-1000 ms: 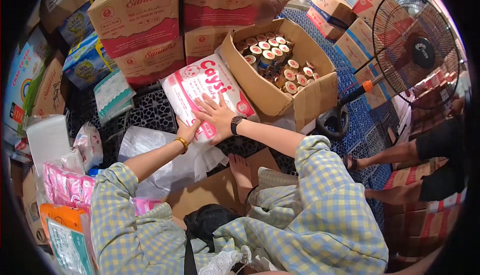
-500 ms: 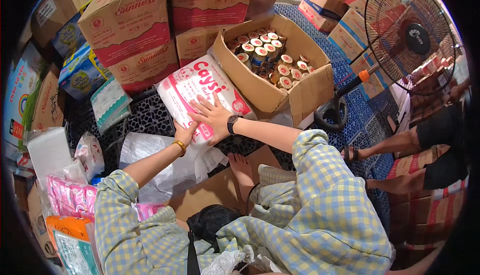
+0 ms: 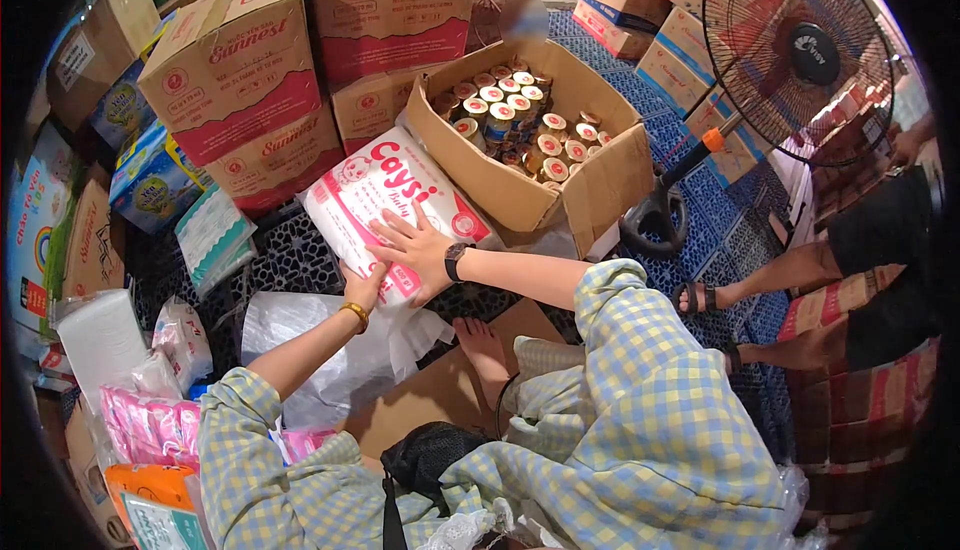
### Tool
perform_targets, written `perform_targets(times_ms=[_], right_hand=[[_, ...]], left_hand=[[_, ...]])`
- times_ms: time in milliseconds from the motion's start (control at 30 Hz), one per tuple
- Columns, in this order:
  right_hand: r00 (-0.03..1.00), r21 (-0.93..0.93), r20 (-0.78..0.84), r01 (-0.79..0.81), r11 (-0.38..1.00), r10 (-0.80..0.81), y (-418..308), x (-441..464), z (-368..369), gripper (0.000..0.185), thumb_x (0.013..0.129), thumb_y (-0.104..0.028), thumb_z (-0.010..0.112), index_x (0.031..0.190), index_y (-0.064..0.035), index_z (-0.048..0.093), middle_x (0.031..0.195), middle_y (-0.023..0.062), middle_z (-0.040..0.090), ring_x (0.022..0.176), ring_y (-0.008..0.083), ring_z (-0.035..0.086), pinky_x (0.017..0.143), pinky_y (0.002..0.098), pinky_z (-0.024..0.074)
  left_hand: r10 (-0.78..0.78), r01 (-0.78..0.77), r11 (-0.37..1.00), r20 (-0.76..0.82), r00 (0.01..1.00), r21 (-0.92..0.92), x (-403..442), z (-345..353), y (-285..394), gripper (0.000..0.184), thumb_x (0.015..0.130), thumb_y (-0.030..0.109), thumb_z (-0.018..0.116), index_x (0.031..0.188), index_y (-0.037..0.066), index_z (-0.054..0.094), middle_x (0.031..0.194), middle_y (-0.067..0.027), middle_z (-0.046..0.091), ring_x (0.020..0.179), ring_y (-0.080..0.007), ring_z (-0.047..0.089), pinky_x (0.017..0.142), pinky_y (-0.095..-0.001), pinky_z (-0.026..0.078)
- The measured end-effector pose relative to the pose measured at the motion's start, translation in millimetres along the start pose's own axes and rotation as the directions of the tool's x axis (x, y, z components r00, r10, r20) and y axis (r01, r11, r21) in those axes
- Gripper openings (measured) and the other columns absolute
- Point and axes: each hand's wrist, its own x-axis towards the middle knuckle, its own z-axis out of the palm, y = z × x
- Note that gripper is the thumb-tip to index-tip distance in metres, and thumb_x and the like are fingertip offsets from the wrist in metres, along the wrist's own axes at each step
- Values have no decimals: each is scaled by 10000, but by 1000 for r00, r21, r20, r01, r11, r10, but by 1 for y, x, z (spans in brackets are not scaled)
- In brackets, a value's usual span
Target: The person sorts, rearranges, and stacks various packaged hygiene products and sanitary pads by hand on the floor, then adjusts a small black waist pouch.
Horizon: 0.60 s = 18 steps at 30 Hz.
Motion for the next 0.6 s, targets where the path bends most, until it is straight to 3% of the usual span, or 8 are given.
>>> perform_targets(times_ms=[367,467,600], right_hand=[[1000,-6,12,-6,1000,6,-2,0,-1,1088,386,-553,686,1295,-143,251,1357,166,158,1256,341,120,921,639,58],[1000,-19,15,-5,1000,6,-1,0,-1,1089,387,-557,683,1296,-143,249,1357,165,157,1257,341,118,924,636,58],[1000,-19,16,-8,1000,8,-1,0,1,1088,390,-558,680,1298,-142,247,1357,164,158,1257,341,118,924,635,60]], left_hand=[[26,-26,1000,-6,1000,-7,-3,0,2,757,670,244,634,1205,-27,170,1121,-182,399,985,-228,472,822,-297,408],[15,-16,999,22,1000,28,-2,-1,1,699,730,214,603,1202,-34,151,1130,-184,382,986,-214,469,811,-288,426],[38,-39,998,11,999,40,-5,0,6,720,725,222,605,1209,-35,138,1128,-186,387,981,-216,475,804,-289,432]])
